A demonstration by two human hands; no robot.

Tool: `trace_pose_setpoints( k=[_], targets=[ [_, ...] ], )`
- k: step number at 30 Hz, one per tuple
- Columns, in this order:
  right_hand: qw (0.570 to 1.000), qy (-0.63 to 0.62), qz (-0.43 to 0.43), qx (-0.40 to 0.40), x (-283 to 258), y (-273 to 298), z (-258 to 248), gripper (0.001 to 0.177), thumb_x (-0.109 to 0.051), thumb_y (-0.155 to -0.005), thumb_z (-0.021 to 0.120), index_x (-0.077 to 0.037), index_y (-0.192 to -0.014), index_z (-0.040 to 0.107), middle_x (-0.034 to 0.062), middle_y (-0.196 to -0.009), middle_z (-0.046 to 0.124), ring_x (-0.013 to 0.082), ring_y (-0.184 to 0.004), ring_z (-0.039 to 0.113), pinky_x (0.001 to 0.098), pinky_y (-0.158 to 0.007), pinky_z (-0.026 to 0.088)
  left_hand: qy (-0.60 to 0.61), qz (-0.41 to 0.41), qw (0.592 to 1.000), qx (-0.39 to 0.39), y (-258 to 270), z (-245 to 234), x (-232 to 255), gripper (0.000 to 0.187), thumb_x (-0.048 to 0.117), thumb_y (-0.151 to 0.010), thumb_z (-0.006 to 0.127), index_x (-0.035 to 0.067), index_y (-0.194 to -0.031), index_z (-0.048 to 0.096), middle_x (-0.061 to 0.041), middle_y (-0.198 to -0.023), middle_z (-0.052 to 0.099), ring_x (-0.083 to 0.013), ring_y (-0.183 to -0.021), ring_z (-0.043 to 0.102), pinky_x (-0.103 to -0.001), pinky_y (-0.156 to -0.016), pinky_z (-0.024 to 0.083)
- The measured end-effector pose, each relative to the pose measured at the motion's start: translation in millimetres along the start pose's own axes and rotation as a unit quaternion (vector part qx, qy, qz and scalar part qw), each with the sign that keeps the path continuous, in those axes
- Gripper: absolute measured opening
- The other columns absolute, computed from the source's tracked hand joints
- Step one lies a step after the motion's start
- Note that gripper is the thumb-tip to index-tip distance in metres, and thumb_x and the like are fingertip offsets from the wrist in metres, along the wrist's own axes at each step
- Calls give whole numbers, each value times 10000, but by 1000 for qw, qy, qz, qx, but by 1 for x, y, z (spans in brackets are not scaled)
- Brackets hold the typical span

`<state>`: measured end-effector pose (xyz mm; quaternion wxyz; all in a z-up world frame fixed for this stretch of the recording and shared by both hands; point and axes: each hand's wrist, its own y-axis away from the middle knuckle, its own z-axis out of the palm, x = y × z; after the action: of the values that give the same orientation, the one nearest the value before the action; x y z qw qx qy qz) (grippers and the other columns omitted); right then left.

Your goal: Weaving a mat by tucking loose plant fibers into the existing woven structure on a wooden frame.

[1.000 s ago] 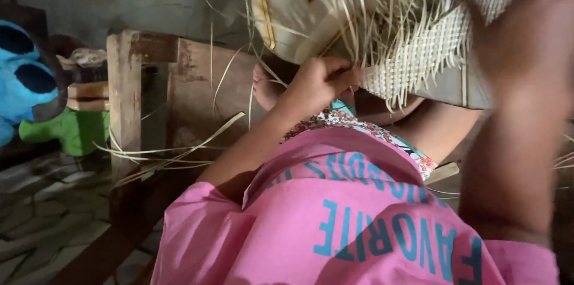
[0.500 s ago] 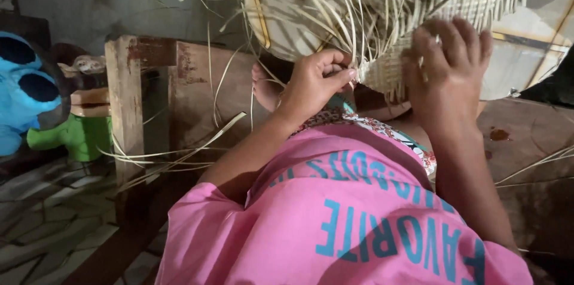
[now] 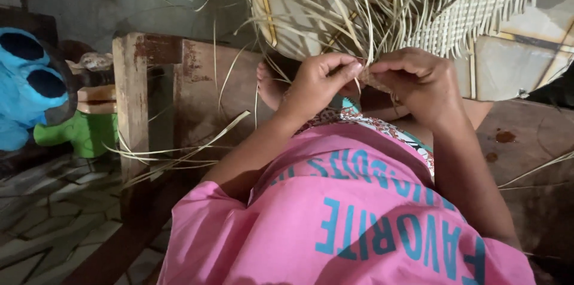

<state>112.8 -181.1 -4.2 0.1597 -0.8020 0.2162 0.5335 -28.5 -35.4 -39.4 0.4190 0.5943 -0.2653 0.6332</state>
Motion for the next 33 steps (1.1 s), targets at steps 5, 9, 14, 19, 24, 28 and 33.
trace_pose_setpoints(
  k=[5,9,14,19,24,28,33],
  targets=[
    [997,-73,-1,-7,4,-1,-1,209,169,-897,760,35,-1056,773,218,-1018,729,311,-960,710,418,-890,544,88,-71,993,19,1,2,-12,193,119,-981,715,-26,-1107,714,-136,-969,765,-141,-809,740,-270,-682,672],
    [996,-90,-2,-8,5,-1,-4,218,184,-886,754,57,-1063,764,238,-1026,720,325,-965,698,434,-903,534,67,-67,995,24,2,7,6,233,131,-970,741,-43,-1123,719,-154,-1020,758,-138,-818,726,-291,-683,686],
    [996,-92,-7,-19,7,-6,-4,267,168,-852,808,64,-1092,756,235,-1046,711,334,-976,697,454,-923,527,26,-60,998,7,0,2,-1,215,85,-914,794,-46,-1075,738,-131,-981,762,-109,-809,702,-248,-670,671],
    [992,-115,28,-50,-5,-16,-6,154,151,-916,763,122,-1052,696,248,-855,697,287,-731,705,353,-686,580,-38,-57,998,8,-9,-3,10,204,80,-883,802,-50,-1032,753,-163,-875,769,-109,-732,692,-247,-596,662],
    [977,-191,87,-45,-1,-19,-6,97,126,-956,722,137,-1011,644,227,-758,675,238,-664,707,279,-569,577,-52,-86,995,-26,-5,-1,26,184,159,-942,746,-5,-1023,766,-162,-849,778,-101,-723,693,-235,-606,654],
    [976,-150,135,-79,-6,-20,-11,47,-40,-1035,686,6,-1030,676,130,-844,724,157,-742,729,234,-676,649,-227,-22,972,-50,-5,3,21,320,214,-861,798,36,-1120,740,-90,-1106,781,-170,-1039,735,-298,-934,582],
    [978,-166,103,-67,1,-19,-11,40,-7,-1066,668,-5,-1031,689,113,-866,729,133,-701,708,211,-648,626,-265,17,964,-31,-6,3,13,102,93,-856,759,54,-951,762,-5,-943,788,-72,-867,696,-263,-764,544]
  ],
)
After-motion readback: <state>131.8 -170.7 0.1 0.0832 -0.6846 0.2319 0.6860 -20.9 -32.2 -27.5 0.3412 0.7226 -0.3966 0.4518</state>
